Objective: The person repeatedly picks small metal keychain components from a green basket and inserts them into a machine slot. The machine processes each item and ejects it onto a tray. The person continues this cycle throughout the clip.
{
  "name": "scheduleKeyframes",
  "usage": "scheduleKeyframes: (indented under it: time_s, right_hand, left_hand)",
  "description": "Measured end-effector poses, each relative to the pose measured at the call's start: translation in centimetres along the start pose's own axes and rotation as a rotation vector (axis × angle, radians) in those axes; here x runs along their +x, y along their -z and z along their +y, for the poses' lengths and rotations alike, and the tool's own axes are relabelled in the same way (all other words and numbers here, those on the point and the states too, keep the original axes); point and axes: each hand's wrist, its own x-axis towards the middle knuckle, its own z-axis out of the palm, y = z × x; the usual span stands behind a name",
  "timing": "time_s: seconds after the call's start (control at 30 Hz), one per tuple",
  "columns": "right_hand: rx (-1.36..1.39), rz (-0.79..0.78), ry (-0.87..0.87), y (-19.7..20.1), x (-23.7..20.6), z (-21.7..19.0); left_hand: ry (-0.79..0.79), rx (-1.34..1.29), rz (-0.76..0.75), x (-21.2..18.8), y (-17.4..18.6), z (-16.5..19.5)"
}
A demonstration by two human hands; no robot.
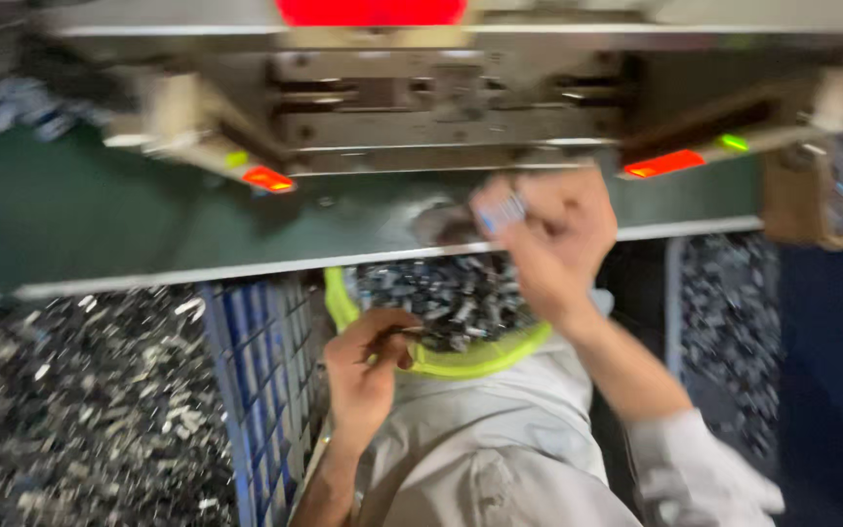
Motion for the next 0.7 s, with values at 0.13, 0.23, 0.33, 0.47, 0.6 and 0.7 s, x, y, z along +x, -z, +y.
scheduleKeyframes:
  time_s: [0.13, 0.23, 0.33, 0.47, 0.6, 0.7]
  right_hand:
    - [-1.121, -0.368, 0.592, 0.2, 8.1, 1.7]
    - [-1.197, -0.330, 0.216, -0.3, 8.6, 4.1]
    - [-0.970, -0.387, 0.324, -0.7, 9.0, 4.6]
    - [-1.102, -0.398, 0.457, -1.0, 9.7, 1.5]
    - [-1.071, -0.370, 0.607, -0.6, 3.7, -2.0]
    - [-0.611, -0.547, 0.229, -1.1, -2.8, -1.5]
  left_hand:
    - [-0.347, -0.205, -0.180, -0.2, 0.4, -3.3]
    - [-0.449, -0.324, -0.156, -0.3, 1.0, -5.5]
    - [-0.295, -0.338, -0.174, 0.6, 3.4, -7.7]
    - [-0.292, -0.275, -0.262, 2.9, 5.9, -11.5]
    - [-0.601, -0.250, -0.461, 6.5, 7.1, -13.3]
    - [-0.878, -0.196, -0.218, 7.7, 6.5, -12.7]
